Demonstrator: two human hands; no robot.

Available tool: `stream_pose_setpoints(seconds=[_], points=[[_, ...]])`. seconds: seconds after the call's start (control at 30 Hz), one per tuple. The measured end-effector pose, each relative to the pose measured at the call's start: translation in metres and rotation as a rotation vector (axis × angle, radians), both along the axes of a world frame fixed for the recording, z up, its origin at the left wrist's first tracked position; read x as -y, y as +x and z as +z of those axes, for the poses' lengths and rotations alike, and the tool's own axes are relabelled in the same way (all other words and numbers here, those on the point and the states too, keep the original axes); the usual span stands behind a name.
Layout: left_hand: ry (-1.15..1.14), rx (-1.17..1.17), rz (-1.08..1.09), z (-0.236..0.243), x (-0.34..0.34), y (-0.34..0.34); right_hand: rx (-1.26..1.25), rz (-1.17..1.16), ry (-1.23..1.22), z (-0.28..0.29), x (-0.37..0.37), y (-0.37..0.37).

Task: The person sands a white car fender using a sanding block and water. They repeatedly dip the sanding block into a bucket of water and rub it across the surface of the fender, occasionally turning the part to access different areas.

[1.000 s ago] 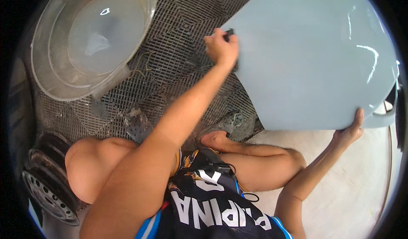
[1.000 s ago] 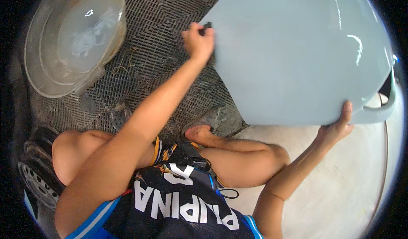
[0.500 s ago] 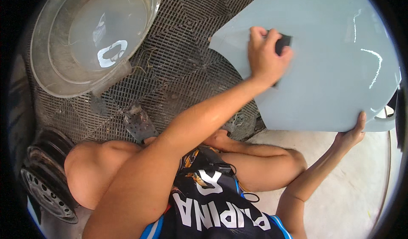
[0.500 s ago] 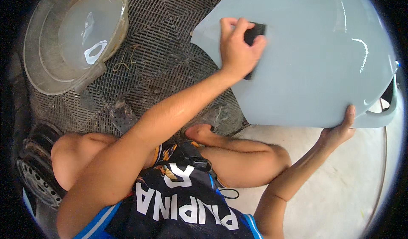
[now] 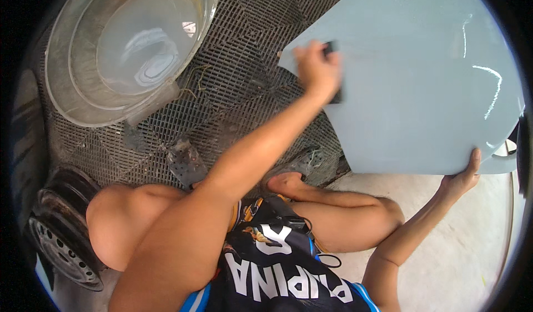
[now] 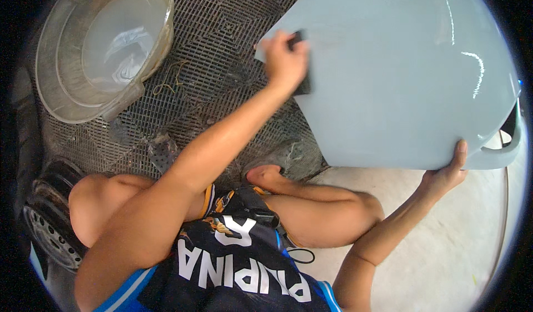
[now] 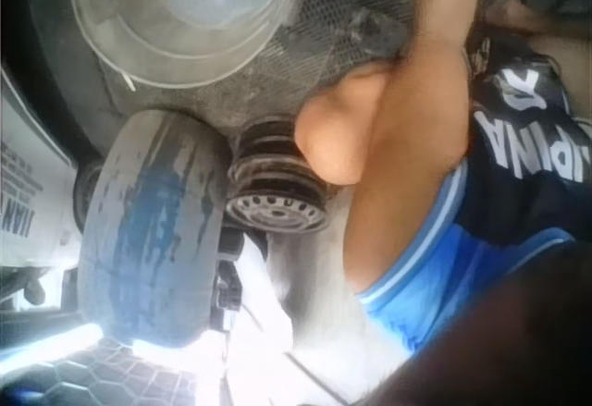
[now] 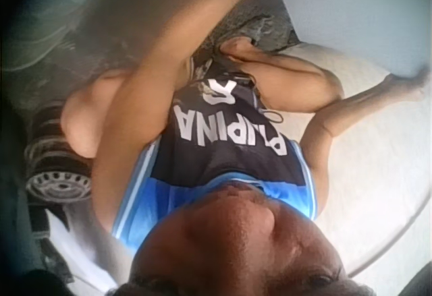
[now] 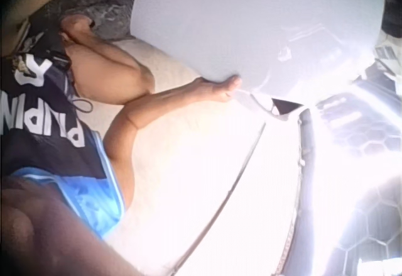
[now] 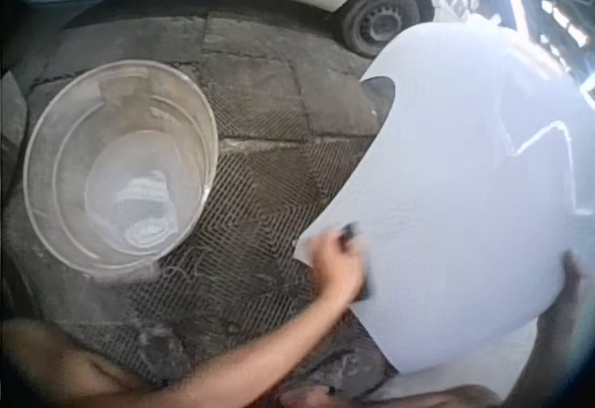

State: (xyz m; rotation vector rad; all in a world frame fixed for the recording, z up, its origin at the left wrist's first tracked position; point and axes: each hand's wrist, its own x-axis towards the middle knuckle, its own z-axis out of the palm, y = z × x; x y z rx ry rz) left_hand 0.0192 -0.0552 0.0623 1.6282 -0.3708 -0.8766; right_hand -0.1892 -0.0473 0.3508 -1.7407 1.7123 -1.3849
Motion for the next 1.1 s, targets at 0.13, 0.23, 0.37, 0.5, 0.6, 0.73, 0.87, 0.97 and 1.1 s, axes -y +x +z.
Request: stream_pose_setpoints(seconds=[0.13,0.23,0.37,0.5,0.6,0.73,0.87,0.97,1.1], points=[[-0.525,0.210,0.141,0.028,0.016,-0.006,-0.022,-0.014,-0.009,0.000,0.000,-0.003],[-0.088,0.045,0.098,-0.005,0.032,0.010,-0.017,0.014,-0.034,-0.001,0.004,-0.007],[-0.290,0.234,0.188,0.023,0.049,0.005,0.018,0.038,-0.029,-0.001,0.006,-0.013],[-0.406,0.279,0.171,0.021,0.048,0.008,0.020,0.032,-0.012,0.000,0.005,-0.016],[0.153,-0.370,0.021,-0.040,0.047,0.036,-0.023,0.016,-0.062,-0.001,0.005,-0.014],[-0.141,0.063,0.099,-0.003,0.047,0.017,0.055,-0.033,-0.007,-0.001,0.003,-0.012],[-0.010,0.028,0.115,-0.027,0.052,0.021,0.018,0.014,-0.034,-0.003,0.003,-0.009],[0.183,-0.119,0.105,-0.042,0.066,0.040,-0.018,0.103,-0.045,-0.004,0.001,-0.008],[-0.509,0.136,0.278,0.056,0.103,0.040,0.009,-0.010,-0.001,-0.004,0.000,-0.006]])
